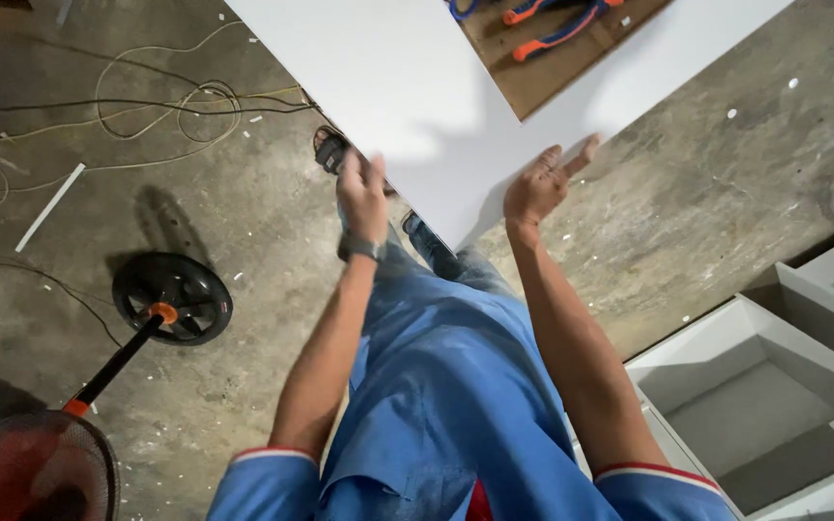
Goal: Trimming and fitting a white plastic or wooden trim piece to a larger white panel in a workshop.
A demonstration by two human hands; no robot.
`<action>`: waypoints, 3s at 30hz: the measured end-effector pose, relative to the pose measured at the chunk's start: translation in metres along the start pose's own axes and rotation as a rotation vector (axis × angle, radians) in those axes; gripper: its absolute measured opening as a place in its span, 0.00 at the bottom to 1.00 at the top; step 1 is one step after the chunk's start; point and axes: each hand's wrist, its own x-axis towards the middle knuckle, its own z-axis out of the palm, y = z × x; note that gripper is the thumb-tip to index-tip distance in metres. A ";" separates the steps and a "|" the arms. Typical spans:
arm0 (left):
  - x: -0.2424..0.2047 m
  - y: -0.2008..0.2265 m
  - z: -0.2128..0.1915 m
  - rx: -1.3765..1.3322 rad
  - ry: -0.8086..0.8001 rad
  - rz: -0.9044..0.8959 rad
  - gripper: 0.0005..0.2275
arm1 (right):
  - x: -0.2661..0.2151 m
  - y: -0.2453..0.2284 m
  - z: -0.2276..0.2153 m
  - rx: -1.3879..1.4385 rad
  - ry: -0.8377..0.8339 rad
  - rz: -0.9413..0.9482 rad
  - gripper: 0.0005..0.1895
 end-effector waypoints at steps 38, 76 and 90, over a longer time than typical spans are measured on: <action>0.179 -0.040 -0.168 -0.948 0.569 -0.178 0.30 | 0.009 0.054 -0.001 -0.033 -0.088 -0.037 0.32; 0.276 0.037 -0.052 -0.071 1.090 0.242 0.24 | -0.005 -0.015 -0.011 0.025 -0.069 0.087 0.31; 0.300 -0.016 -0.077 0.006 0.890 0.317 0.35 | -0.006 -0.027 -0.016 0.004 -0.069 0.118 0.31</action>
